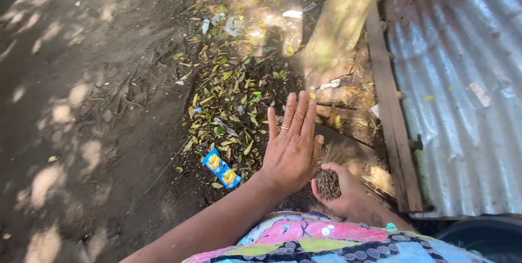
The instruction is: Sweeping fallen leaves and debris off the ground using a stick broom.
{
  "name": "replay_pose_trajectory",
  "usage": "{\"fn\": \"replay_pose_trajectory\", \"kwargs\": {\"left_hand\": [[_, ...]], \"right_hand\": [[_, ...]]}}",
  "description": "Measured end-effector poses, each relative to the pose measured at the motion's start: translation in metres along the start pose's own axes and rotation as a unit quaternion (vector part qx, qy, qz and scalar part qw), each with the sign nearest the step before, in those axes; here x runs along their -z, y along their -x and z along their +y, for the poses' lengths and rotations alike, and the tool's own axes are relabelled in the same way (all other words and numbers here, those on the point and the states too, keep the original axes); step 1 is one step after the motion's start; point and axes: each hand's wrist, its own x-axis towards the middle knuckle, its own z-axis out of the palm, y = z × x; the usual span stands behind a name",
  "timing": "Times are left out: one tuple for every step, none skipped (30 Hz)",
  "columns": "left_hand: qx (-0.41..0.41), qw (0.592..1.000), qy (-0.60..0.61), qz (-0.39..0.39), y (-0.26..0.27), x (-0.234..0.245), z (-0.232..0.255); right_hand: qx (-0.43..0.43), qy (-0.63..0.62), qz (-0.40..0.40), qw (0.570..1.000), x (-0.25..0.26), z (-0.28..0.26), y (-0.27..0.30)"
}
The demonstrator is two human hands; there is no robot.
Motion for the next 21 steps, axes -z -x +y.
{"fn": "replay_pose_trajectory", "kwargs": {"left_hand": [[0.007, 1.000, -0.007, -0.003, 0.000, -0.003, 0.001], [0.013, 1.000, -0.019, -0.008, 0.000, -0.006, 0.001], [0.020, 0.999, -0.030, -0.011, -0.001, -0.008, 0.002], [0.027, 0.999, -0.035, -0.012, -0.003, -0.008, 0.008], [0.034, 0.999, -0.031, -0.021, -0.005, -0.008, 0.013], [0.042, 0.998, -0.027, -0.029, -0.007, -0.007, 0.018], [0.045, 0.998, -0.032, -0.030, -0.008, -0.008, 0.020], [0.046, 0.998, -0.030, -0.040, -0.008, -0.009, 0.021], [0.052, 0.997, -0.024, -0.053, -0.001, -0.012, 0.026], [0.061, 0.996, -0.023, -0.056, 0.003, -0.014, 0.027], [0.065, 0.996, -0.032, -0.051, 0.002, -0.014, 0.026], [0.069, 0.996, -0.040, -0.047, 0.001, -0.014, 0.025], [0.076, 0.995, -0.045, -0.041, 0.000, -0.012, 0.024], [0.090, 0.994, -0.047, -0.038, 0.001, -0.010, 0.023], [0.104, 0.993, -0.046, -0.039, 0.002, -0.009, 0.022], [0.111, 0.992, -0.047, -0.037, 0.002, -0.007, 0.023], [0.111, 0.993, -0.042, -0.025, 0.001, -0.004, 0.022], [0.112, 0.993, -0.037, -0.012, 0.001, -0.001, 0.021], [0.113, 0.993, -0.039, -0.012, 0.001, 0.001, 0.023], [0.115, 0.992, -0.039, -0.014, 0.001, 0.002, 0.025], [0.113, 0.993, -0.040, -0.019, 0.000, 0.003, 0.026]], "right_hand": [[-0.009, 0.003, -0.004, 1.000, -0.002, -0.002, -0.006], [-0.026, 0.019, -0.036, 0.999, -0.004, -0.004, -0.011], [-0.043, 0.037, -0.068, 0.996, -0.008, -0.008, -0.016], [-0.051, 0.041, -0.071, 0.995, -0.026, -0.009, 0.007], [-0.049, 0.084, -0.020, 0.995, -0.043, -0.010, 0.030], [-0.047, 0.127, 0.030, 0.990, -0.061, -0.012, 0.053], [-0.051, 0.130, 0.026, 0.990, -0.040, -0.021, 0.036], [-0.039, 0.108, -0.086, 0.990, -0.019, -0.029, 0.018], [-0.033, 0.086, -0.190, 0.978, 0.009, -0.033, 0.003], [-0.041, 0.088, -0.188, 0.977, 0.013, -0.036, 0.022], [-0.035, 0.062, -0.112, 0.991, 0.012, -0.045, 0.042], [-0.028, 0.036, -0.034, 0.998, 0.011, -0.054, 0.062], [-0.031, 0.045, -0.039, 0.998, 0.019, -0.055, 0.062], [-0.042, -0.002, -0.014, 0.999, 0.028, -0.056, 0.062], [-0.054, -0.051, 0.016, 0.997, 0.038, -0.055, 0.063], [-0.058, -0.045, 0.016, 0.997, 0.036, -0.054, 0.054], [-0.033, -0.035, 0.028, 0.998, 0.031, -0.051, 0.043], [-0.008, -0.025, 0.040, 0.999, 0.027, -0.048, 0.033], [-0.010, -0.025, 0.038, 0.999, 0.020, -0.047, 0.007], [-0.009, 0.002, 0.031, 0.999, 0.013, -0.046, -0.020], [-0.007, 0.023, 0.023, 0.999, 0.006, -0.043, -0.047]]}}
